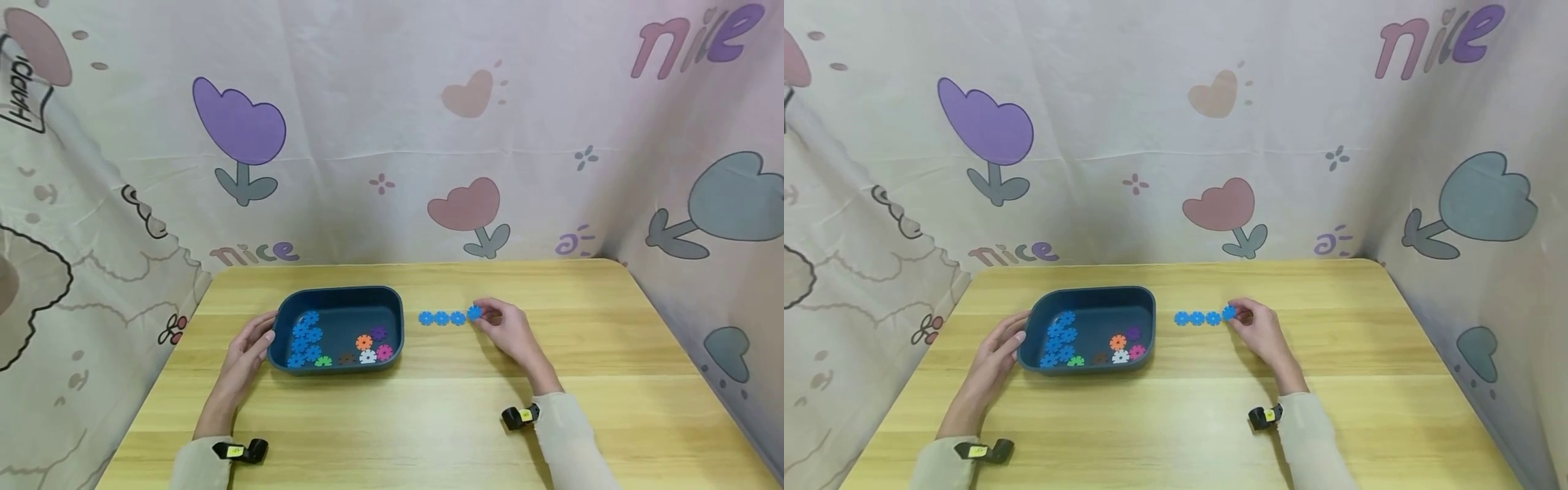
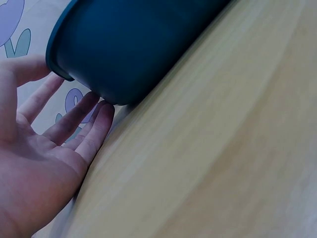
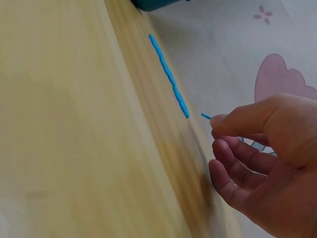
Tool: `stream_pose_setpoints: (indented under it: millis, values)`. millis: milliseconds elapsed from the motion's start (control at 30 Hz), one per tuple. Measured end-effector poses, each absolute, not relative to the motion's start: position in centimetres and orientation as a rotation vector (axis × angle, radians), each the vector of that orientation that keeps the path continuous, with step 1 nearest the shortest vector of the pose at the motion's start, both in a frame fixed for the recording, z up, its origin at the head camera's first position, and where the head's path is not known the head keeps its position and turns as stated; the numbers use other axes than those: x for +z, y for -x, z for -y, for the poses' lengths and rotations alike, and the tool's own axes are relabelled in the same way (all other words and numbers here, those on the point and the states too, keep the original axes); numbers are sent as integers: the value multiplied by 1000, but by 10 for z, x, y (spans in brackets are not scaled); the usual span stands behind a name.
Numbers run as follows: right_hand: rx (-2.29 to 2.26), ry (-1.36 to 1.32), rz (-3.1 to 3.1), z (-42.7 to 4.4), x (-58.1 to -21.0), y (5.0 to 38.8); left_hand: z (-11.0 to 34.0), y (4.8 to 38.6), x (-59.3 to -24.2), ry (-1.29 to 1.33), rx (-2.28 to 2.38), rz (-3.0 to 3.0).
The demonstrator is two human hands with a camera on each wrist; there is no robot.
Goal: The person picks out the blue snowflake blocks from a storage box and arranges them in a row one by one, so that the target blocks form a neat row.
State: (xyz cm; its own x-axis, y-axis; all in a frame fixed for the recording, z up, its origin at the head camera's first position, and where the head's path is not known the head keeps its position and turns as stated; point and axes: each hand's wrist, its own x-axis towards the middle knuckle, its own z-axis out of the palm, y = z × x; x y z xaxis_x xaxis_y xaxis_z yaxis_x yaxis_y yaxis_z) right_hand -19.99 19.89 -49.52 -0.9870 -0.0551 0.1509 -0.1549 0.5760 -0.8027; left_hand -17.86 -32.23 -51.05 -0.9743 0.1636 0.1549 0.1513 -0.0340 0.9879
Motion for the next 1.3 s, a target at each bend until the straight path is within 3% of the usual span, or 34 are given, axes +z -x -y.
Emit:
stream_pose_setpoints:
  millis: [1300]
  values:
    - [1301,-178,2717,-206,-502,201,324,182,-513,-361,2245,-2166]
